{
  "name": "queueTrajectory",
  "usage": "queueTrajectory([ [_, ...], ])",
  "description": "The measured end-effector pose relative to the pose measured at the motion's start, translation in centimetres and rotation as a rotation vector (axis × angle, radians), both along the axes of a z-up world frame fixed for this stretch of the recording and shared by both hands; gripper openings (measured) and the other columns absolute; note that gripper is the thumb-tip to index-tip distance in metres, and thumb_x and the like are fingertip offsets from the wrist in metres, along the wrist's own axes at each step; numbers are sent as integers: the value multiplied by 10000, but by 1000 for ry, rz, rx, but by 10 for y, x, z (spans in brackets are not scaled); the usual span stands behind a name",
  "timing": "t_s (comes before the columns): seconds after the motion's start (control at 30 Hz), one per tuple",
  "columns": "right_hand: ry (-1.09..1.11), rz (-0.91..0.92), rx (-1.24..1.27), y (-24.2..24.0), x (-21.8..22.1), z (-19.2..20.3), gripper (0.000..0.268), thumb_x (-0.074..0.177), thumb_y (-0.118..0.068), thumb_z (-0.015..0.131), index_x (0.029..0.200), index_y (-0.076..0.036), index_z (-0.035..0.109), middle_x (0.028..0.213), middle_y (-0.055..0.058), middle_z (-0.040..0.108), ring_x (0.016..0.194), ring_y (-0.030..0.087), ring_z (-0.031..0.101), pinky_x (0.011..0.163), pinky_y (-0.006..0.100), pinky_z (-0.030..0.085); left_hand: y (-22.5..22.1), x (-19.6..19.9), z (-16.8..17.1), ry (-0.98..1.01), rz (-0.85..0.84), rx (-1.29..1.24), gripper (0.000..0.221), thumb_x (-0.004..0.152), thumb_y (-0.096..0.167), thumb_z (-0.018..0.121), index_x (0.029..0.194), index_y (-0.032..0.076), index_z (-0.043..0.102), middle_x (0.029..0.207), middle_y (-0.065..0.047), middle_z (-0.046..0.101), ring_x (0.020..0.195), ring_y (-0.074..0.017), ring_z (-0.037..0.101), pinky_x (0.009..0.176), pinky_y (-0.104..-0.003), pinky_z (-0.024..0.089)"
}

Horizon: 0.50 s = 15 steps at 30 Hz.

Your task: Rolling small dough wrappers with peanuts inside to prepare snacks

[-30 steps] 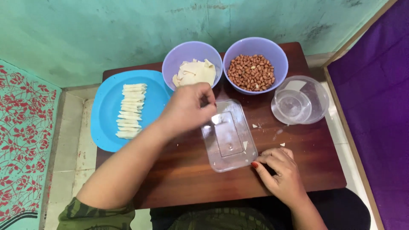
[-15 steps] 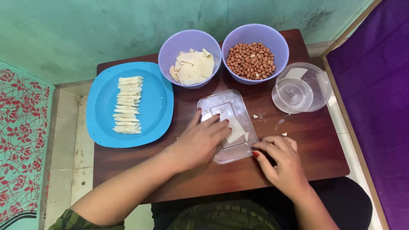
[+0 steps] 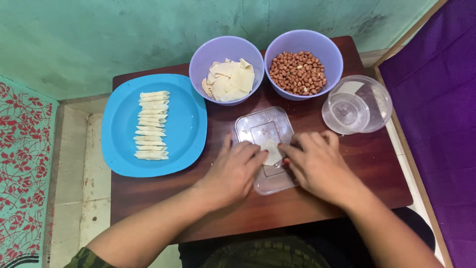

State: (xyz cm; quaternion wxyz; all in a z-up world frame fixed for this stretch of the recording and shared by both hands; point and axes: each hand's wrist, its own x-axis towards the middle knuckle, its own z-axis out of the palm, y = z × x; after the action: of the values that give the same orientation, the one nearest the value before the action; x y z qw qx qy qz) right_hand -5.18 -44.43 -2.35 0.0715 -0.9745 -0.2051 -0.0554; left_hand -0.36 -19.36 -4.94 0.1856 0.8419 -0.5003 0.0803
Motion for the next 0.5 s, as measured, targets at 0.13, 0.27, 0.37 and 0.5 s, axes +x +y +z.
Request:
queueTrajectory([
  [0.13, -3, 37, 37, -4, 13, 10, 327, 900, -182, 586, 1208, -189, 698, 1138, 75, 605, 1126, 296, 599, 965, 495, 404, 4, 0, 11, -46, 11, -12, 408, 904, 181, 524, 1285, 62, 611, 1259, -174, 586, 1283, -393, 483, 1108, -746, 180],
  [0.27, 16, 97, 108, -2, 17, -3, 320, 927, -168, 509, 1166, -199, 720, 1116, 77, 603, 1111, 314, 595, 930, 469, 429, 0, -3, 4, -33, -46, 0, 362, 925, 151, 511, 1244, 46, 647, 1278, -178, 611, 1316, -406, 476, 1106, -771, 152],
  [0.37, -8, 102, 127, -1, 18, -13, 367, 949, -173, 454, 1226, -213, 692, 1123, 73, 587, 1113, 304, 585, 931, 451, 428, -1, -2, 1, -61, -61, -6, 371, 916, 164, 510, 1245, 52, 641, 1281, -174, 603, 1321, -399, 468, 1114, -769, 136],
  [0.5, -61, 127, 156, -3, 19, -14, 396, 953, -237, 443, 1274, -234, 676, 1122, 78, 581, 1085, 312, 580, 902, 445, 443, -1, 3, 3, 1, -56, -25, 423, 880, 163, 533, 1267, 34, 643, 1324, -209, 587, 1362, -432, 435, 1106, -798, 84],
])
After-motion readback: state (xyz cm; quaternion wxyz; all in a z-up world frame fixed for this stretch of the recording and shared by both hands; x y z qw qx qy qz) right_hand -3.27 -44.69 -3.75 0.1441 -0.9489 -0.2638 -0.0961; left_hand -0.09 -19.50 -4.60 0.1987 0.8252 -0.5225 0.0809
